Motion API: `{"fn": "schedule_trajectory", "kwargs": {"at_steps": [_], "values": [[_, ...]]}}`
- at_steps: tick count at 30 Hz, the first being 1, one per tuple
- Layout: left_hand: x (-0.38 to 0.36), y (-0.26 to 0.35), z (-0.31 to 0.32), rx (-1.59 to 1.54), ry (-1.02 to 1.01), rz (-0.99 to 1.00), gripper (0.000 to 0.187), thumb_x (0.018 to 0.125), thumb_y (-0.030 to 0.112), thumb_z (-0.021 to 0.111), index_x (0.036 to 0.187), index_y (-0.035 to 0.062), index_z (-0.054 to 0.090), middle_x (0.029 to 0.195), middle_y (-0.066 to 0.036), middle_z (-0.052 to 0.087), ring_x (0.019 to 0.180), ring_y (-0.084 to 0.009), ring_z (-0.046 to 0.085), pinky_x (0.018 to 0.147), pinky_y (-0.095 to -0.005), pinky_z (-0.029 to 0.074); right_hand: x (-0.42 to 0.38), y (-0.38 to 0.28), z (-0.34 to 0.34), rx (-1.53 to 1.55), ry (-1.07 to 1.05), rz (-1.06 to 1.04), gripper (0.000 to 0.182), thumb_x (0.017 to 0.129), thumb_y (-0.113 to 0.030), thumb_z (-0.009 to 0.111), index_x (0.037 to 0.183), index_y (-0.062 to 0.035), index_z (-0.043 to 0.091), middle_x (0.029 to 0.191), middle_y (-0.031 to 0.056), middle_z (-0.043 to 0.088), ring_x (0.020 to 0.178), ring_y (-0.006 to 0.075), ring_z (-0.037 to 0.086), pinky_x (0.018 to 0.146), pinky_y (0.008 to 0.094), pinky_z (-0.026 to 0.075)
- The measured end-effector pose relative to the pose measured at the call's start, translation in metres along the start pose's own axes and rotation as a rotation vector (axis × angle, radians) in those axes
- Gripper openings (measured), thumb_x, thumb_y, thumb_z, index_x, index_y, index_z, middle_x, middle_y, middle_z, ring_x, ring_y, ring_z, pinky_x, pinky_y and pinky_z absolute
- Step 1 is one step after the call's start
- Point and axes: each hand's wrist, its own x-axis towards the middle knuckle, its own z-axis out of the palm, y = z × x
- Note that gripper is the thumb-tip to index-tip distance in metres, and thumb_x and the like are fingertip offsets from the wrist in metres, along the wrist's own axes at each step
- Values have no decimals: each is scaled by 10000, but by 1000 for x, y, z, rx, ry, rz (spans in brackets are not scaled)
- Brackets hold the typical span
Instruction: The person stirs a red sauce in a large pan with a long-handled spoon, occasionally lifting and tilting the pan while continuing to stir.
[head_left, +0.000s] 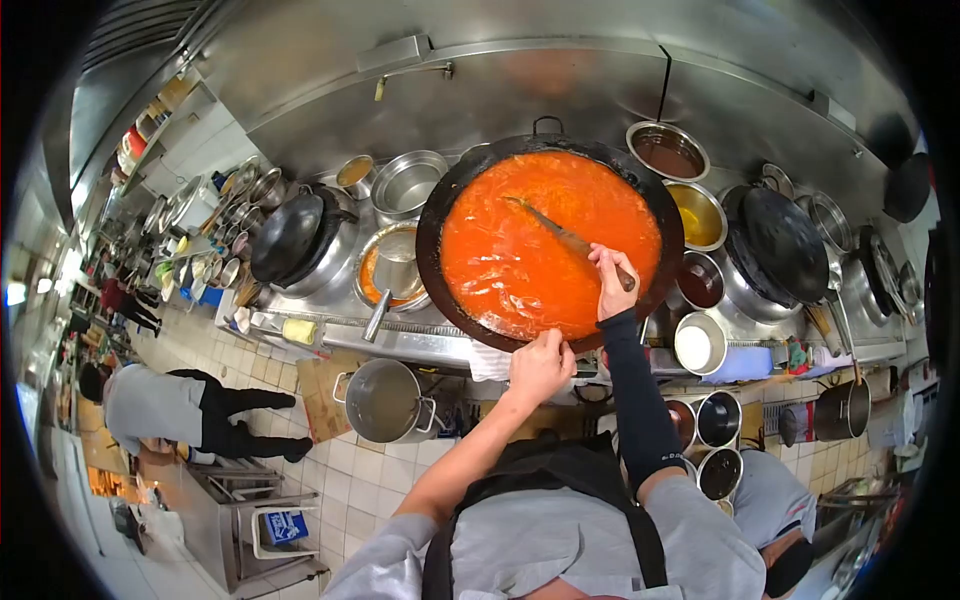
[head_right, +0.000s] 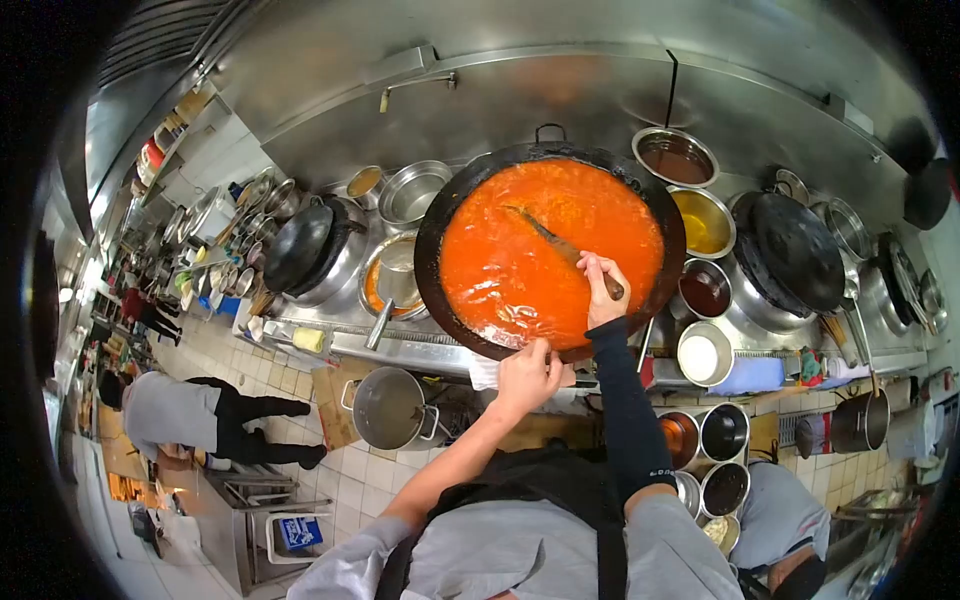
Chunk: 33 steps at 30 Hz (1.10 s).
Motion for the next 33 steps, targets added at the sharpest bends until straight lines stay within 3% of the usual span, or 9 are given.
{"fn": "schedule_trajectory", "kwargs": {"at_steps": [7, 18, 22, 27, 30, 33], "values": [[0, -3, 0, -1, -31, 16, 177, 987, 193, 698, 989, 39, 611, 825, -190, 729, 631, -407, 742, 577, -534, 612, -38, -21, 8, 182, 30, 157, 222, 1139, -100, 679, 931, -26, 651, 1049, 103, 749, 1198, 269, 705, 1103, 402, 527], [0, -5, 1, -17, -57, 6, 183, 991, 200, 717, 985, 57, 603, 814, -174, 722, 644, -403, 745, 581, -533, 609, -109, -90, -24, 137, -53, 171, 204, 1147, -60, 630, 947, -16, 635, 1106, 120, 731, 1253, 283, 671, 1131, 418, 489], [-1, -5, 2, -54, -43, 9, 202, 985, 188, 740, 975, 60, 584, 808, -179, 714, 662, -423, 733, 573, -538, 579, -130, -122, -41, 144, -1, 296, 198, 1144, -92, 640, 960, -20, 650, 1108, 119, 726, 1257, 290, 660, 1148, 451, 469], [1, -3, -2, -74, -14, 22, 206, 974, 179, 755, 975, 69, 581, 812, -174, 713, 658, -417, 727, 572, -529, 575, -137, -158, -43, 61, -89, 210, 217, 1141, -110, 630, 942, -22, 631, 1094, 140, 720, 1255, 331, 657, 1191, 499, 439], [3, -1, -4, -85, 0, 21, 204, 969, 178, 757, 968, 70, 585, 814, -172, 712, 654, -416, 725, 573, -526, 575, -138, -149, -38, -10, -159, 142, 223, 1146, -109, 620, 943, -18, 626, 1097, 145, 725, 1266, 340, 658, 1189, 505, 441], [5, 0, -5, -80, -10, 10, 202, 967, 178, 757, 961, 63, 591, 812, -172, 711, 654, -413, 726, 578, -524, 577, -129, -127, -29, 37, -102, 180, 207, 1155, -92, 606, 965, -13, 627, 1103, 149, 734, 1299, 342, 658, 1174, 477, 458]]}}
